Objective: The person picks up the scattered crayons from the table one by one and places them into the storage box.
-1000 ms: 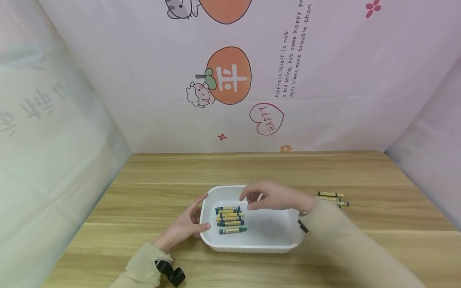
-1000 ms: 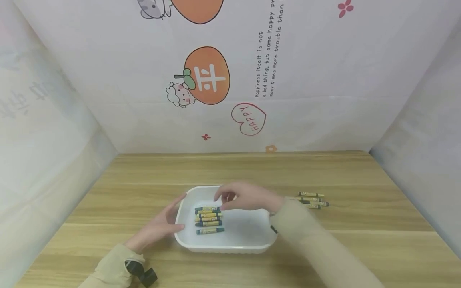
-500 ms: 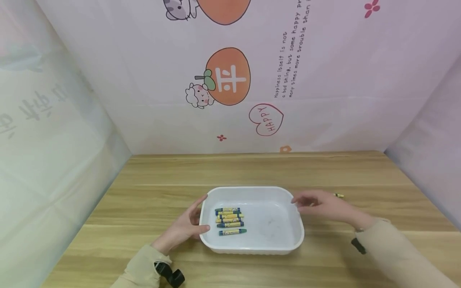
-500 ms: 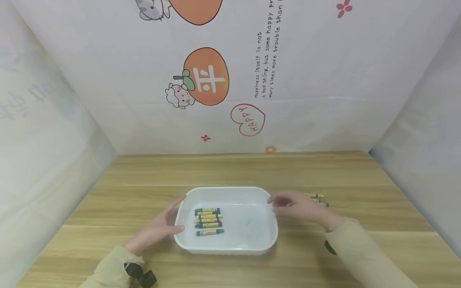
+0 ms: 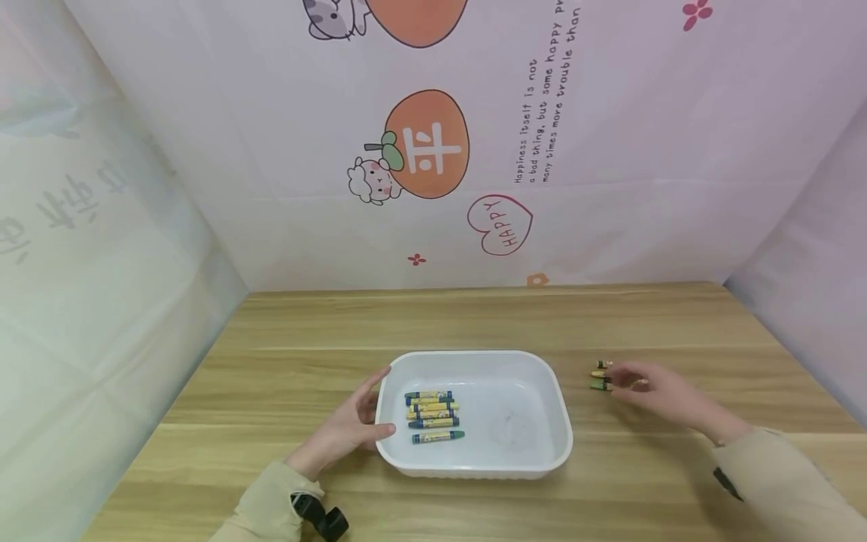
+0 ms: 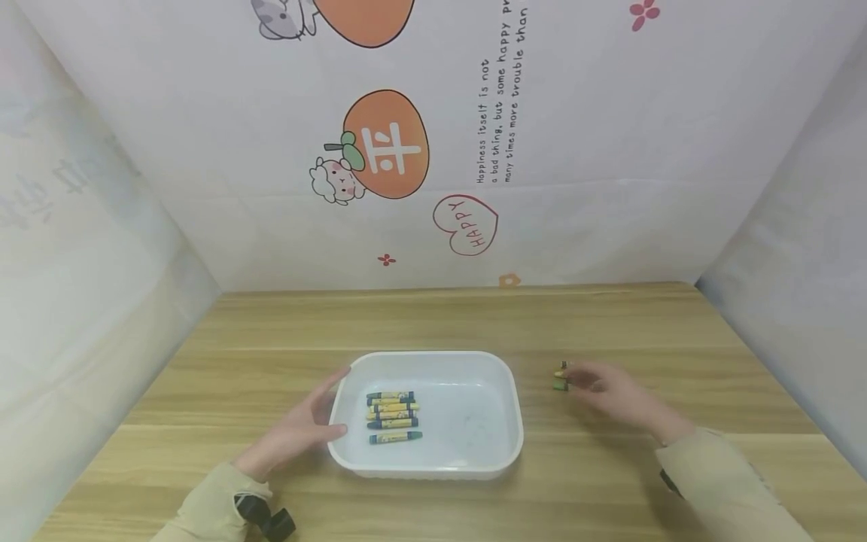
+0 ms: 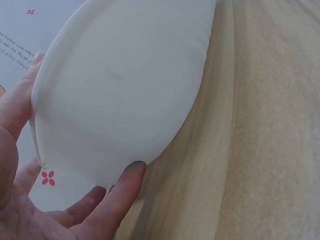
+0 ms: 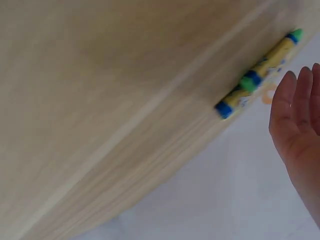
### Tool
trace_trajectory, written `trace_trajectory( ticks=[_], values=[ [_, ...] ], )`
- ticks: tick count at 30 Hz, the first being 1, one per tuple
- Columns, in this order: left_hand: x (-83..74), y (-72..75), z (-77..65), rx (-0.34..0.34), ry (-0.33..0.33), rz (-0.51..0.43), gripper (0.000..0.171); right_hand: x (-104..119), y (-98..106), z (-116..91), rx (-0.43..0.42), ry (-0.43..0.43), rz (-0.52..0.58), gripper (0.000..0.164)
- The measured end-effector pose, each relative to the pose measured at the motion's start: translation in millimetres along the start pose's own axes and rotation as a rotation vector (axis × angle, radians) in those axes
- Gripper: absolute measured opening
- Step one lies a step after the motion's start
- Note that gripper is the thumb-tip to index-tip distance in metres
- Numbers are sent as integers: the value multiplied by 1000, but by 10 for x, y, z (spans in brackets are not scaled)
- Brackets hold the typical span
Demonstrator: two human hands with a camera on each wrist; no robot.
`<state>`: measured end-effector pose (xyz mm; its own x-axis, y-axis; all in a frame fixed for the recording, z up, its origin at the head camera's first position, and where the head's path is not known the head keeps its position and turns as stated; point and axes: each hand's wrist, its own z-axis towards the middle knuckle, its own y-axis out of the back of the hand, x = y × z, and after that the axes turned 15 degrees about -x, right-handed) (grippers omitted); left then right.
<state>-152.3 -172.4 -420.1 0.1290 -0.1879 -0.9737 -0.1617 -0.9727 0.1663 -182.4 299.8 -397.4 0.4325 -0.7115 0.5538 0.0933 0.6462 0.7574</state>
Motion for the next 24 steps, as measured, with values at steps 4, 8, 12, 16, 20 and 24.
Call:
trace_trajectory(
  ticks=[4,8,12,16,20,24],
  values=[
    [1,4,-7,-4,-8,8,90,-98,3,-52,-32,36,-60,28],
    [4,6,-13,-4,-5,2,90,-163,-6,-76,-38,36,-122,32],
    [8,9,-17,-15,-1,6,91,-210,-46,-83,-51,63,-175,33],
    [0,8,-18,-21,-1,10,91,-230,-80,-83,-70,107,-204,33],
    [-22,3,-19,-18,-5,13,90,-258,-95,-74,-57,114,-235,30],
    [-24,-2,-16,-11,-11,16,90,-302,-122,-61,-18,116,-242,23]
  ],
)
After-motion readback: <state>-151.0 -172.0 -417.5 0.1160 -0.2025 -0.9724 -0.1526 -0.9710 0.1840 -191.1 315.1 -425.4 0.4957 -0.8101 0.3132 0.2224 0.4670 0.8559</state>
